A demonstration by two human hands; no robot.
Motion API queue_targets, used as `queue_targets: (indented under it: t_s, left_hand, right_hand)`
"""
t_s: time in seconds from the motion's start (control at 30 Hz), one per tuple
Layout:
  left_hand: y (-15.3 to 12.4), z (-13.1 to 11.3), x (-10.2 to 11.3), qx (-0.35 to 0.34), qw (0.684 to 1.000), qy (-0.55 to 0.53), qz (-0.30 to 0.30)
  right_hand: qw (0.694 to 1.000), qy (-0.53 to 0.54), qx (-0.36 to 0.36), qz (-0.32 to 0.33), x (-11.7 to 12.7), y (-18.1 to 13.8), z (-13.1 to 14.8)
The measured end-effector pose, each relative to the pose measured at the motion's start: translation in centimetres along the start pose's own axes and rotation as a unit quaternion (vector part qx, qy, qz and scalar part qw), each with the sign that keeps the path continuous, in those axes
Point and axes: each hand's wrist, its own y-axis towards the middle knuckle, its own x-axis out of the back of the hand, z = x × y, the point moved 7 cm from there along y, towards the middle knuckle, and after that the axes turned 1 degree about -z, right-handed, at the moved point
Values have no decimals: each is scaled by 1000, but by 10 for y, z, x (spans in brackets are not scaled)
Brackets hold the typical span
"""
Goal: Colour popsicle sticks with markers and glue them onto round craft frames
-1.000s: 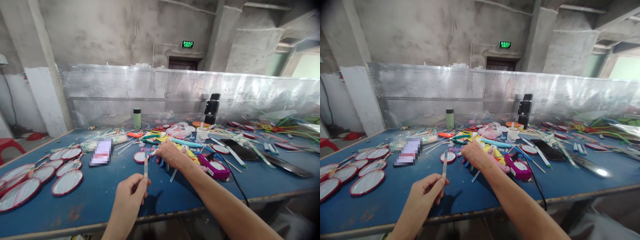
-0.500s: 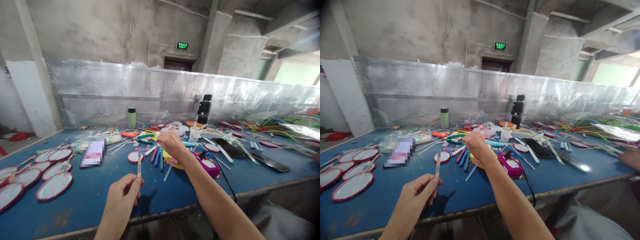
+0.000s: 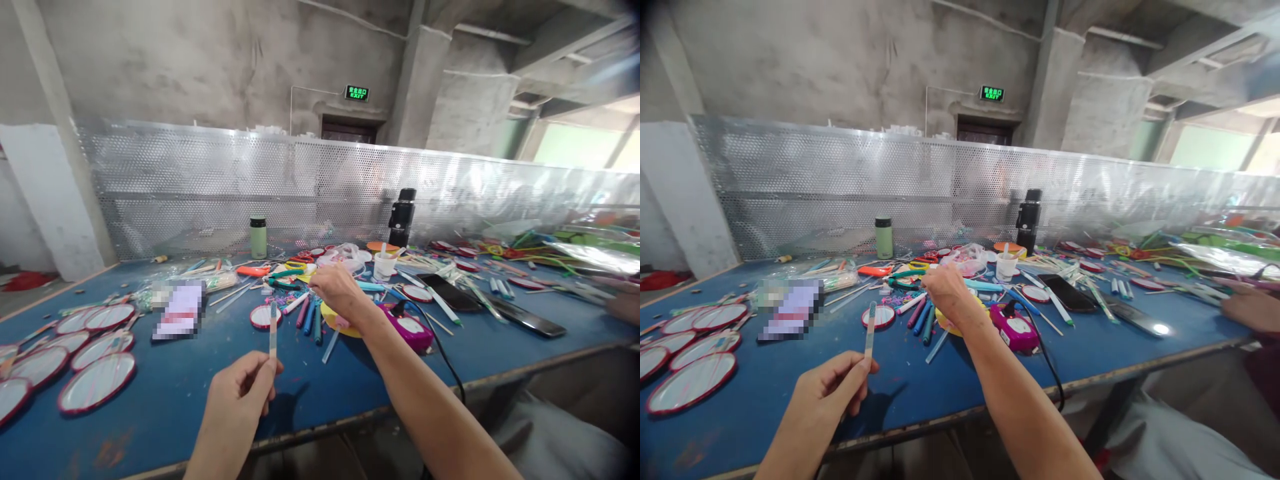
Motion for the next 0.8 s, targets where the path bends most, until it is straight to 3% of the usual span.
queue_targets:
  t_s: [0.17, 0.33, 0.5, 0.67, 0.8]
  left_hand:
    - [3, 5, 0, 2, 1000, 13, 21]
    - [0, 1, 0, -5, 1000, 8, 3]
    - [-4, -8, 0, 0, 1000, -11, -17]
    - [-3, -8, 1, 1, 1000, -10, -16]
    - [-1, -4, -1, 0, 1000, -8, 1]
  right_hand:
    - [999, -11, 19, 35, -9, -1, 16]
    - [996, -9, 62, 69, -29, 0, 40]
    - [992, 4, 95, 81, -42, 2, 47]
    - [991, 32, 112, 71, -43, 4, 48]
    - [992, 67, 105, 29, -27, 4, 45]
